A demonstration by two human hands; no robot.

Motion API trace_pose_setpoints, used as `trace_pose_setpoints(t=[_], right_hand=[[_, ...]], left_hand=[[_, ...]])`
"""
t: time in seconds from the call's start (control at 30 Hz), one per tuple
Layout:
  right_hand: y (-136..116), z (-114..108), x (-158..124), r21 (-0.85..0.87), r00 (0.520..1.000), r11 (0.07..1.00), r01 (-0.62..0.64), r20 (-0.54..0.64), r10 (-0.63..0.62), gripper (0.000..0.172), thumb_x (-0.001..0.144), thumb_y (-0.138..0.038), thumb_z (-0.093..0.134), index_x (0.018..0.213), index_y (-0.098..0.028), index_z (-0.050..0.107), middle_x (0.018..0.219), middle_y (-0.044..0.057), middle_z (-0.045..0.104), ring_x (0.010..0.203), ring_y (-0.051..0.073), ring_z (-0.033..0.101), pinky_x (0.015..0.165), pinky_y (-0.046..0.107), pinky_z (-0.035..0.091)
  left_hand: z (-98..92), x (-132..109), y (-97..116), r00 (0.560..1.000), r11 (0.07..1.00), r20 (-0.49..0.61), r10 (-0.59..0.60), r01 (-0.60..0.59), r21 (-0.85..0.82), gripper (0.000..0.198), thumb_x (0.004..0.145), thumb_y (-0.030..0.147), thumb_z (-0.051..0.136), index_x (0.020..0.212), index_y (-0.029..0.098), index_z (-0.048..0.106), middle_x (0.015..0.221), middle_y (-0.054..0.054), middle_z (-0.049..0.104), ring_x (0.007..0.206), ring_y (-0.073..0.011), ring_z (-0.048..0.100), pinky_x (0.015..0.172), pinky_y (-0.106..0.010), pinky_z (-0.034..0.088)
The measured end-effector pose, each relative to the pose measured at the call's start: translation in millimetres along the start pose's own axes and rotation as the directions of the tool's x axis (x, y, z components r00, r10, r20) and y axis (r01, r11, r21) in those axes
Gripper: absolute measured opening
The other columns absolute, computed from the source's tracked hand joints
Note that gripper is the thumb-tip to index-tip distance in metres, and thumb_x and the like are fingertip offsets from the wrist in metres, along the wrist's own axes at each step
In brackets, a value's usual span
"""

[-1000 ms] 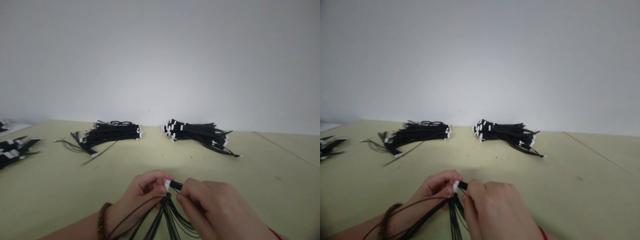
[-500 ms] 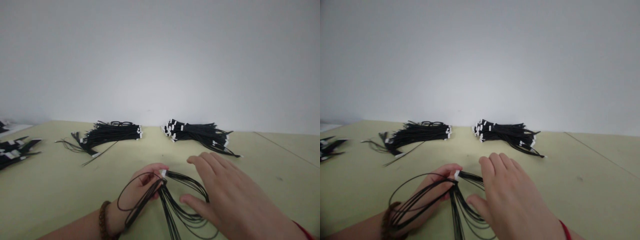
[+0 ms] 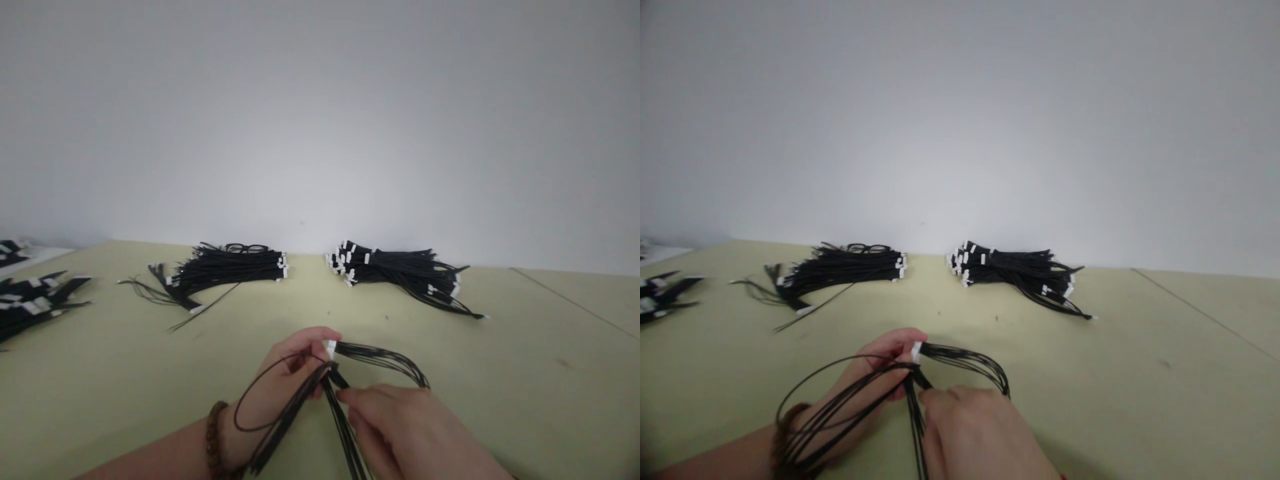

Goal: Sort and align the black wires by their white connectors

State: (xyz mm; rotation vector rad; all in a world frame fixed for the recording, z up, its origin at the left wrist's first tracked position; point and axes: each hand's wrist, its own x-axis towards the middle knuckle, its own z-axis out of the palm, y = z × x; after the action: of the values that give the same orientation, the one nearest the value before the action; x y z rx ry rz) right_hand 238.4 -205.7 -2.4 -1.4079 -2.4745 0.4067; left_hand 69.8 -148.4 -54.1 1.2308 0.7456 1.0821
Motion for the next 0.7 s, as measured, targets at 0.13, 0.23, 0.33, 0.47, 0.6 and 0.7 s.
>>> trace_pose_setpoints(t=[0.13, 0.23, 0.33, 0.47, 0.6, 0.7], right_hand=[[0, 0, 4, 0.115, 0.993, 0.992, 0.061, -0.11, -0.048, 0.023, 0.082, -0.008, 0.046, 0.074, -0.021, 0.063, 0.071, -0.003, 0.068, 0.061, 0.012, 0.062, 0.056, 0.02, 0.042], [1, 5, 4, 0.147, 0.991, 0.989, 0.032, -0.133, -0.013, 0.023, 0.081, -0.008, 0.047, 0.07, -0.021, 0.062, 0.067, -0.004, 0.066, 0.056, 0.012, 0.059, 0.054, 0.021, 0.041], [1, 8, 5, 0.256, 0.988, 0.966, -0.047, -0.133, 0.083, 0.02, 0.078, -0.01, 0.05, 0.073, -0.023, 0.065, 0.066, -0.005, 0.065, 0.056, 0.012, 0.058, 0.051, 0.02, 0.039], [0, 6, 5, 0.33, 0.98, 0.937, -0.118, -0.114, 0.163, 0.019, 0.079, -0.014, 0.05, 0.068, -0.023, 0.063, 0.06, -0.004, 0.059, 0.054, 0.013, 0.054, 0.046, 0.021, 0.035], [0, 7, 6, 0.312, 0.974, 0.937, -0.155, -0.109, 0.198, 0.019, 0.08, -0.016, 0.046, 0.065, -0.021, 0.058, 0.058, -0.003, 0.055, 0.053, 0.014, 0.05, 0.046, 0.022, 0.032], [1, 8, 7, 0.302, 0.969, 0.938, -0.171, -0.12, 0.215, 0.017, 0.077, -0.014, 0.047, 0.064, -0.021, 0.055, 0.059, -0.003, 0.055, 0.054, 0.014, 0.048, 0.048, 0.023, 0.032]], left_hand=[[1.4, -4, 3, 1.0, 0.995, 0.002, -0.027, 0.027, -0.092, 0.024, 0.074, 0.034, 0.073, 0.095, 0.024, 0.069, 0.067, 0.003, 0.05, 0.05, -0.0057, 0.042, 0.046, -0.016, 0.031], [6.6, -8, 7, 0.999, 0.987, 0.006, -0.045, 0.046, -0.154, 0.025, 0.07, 0.03, 0.077, 0.094, 0.026, 0.07, 0.066, 0.004, 0.05, 0.053, -0.0059, 0.04, 0.048, -0.016, 0.032], [10.0, -10, 10, 0.999, 0.99, -0.005, -0.035, 0.033, -0.137, 0.023, 0.072, 0.034, 0.075, 0.093, 0.025, 0.07, 0.064, 0.004, 0.048, 0.053, -0.007, 0.038, 0.049, -0.017, 0.032], [8.8, -9, 9, 1.0, 0.998, 0.004, -0.013, 0.014, -0.059, 0.021, 0.075, 0.037, 0.072, 0.093, 0.025, 0.071, 0.064, 0.004, 0.046, 0.053, -0.0072, 0.037, 0.048, -0.017, 0.031], [7.8, -8, 8, 0.999, 0.992, 0.027, -0.026, 0.029, -0.126, 0.018, 0.075, 0.032, 0.072, 0.092, 0.026, 0.071, 0.064, 0.005, 0.047, 0.053, -0.006, 0.037, 0.049, -0.016, 0.031], [7.1, -7, 9, 0.998, 0.989, 0.037, -0.051, 0.056, -0.135, 0.021, 0.073, 0.031, 0.074, 0.093, 0.024, 0.07, 0.064, 0.005, 0.047, 0.054, -0.0062, 0.039, 0.05, -0.016, 0.031]])
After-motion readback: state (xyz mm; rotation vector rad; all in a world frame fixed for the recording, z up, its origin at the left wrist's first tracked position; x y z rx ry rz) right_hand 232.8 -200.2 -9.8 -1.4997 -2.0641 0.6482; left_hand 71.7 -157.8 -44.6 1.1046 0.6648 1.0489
